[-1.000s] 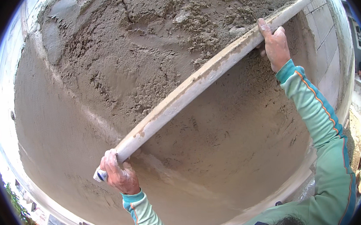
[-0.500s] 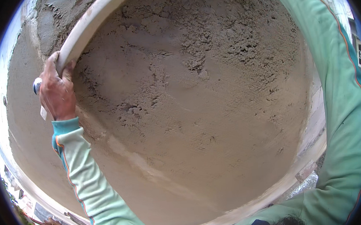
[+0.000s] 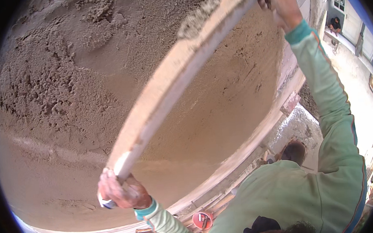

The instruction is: The person applies and smooths wet cement on a curved wall using a long straightedge and a trowel. They repeatedly level the surface with the straightedge and fill gaps with the trowel, working on a large section of the wall.

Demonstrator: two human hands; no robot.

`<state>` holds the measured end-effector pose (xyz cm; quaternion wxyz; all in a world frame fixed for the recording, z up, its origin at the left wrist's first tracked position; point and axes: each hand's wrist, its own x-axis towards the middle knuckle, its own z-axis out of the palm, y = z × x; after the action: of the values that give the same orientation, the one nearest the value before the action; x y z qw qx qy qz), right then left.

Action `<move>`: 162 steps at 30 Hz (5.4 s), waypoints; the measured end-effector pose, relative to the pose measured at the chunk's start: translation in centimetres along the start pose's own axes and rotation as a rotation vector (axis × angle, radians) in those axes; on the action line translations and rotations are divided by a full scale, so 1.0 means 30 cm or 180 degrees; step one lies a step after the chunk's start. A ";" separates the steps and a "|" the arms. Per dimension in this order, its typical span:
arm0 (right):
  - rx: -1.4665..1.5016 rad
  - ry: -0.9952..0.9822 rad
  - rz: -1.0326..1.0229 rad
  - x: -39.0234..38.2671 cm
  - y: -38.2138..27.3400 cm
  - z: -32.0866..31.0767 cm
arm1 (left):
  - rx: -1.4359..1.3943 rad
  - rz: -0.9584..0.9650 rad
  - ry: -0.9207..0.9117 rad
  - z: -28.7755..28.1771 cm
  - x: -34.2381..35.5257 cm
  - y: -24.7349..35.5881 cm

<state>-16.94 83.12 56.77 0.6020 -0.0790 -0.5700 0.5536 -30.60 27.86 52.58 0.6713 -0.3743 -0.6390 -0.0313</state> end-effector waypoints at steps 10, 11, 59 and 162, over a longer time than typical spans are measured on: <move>0.0730 0.1271 0.2429 -1.188 0.839 -0.257 | -0.0790 -0.1316 -0.1749 -0.008 -0.896 0.345; 0.0667 0.1315 0.2821 -1.249 0.890 -0.270 | -0.0628 -0.1338 -0.1914 0.001 -0.929 0.345; 0.0305 0.0138 0.0416 0.078 -0.045 0.001 | 0.0470 -0.0721 0.0431 0.184 -0.014 0.199; -0.4102 0.1134 -0.3513 0.568 -0.321 0.208 | 0.0712 -0.0041 0.0335 0.050 0.697 -0.563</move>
<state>-20.68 89.04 76.08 0.7028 -0.2024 -0.6266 -0.2691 -36.86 25.68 78.67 0.7412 -0.2909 -0.6047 0.0163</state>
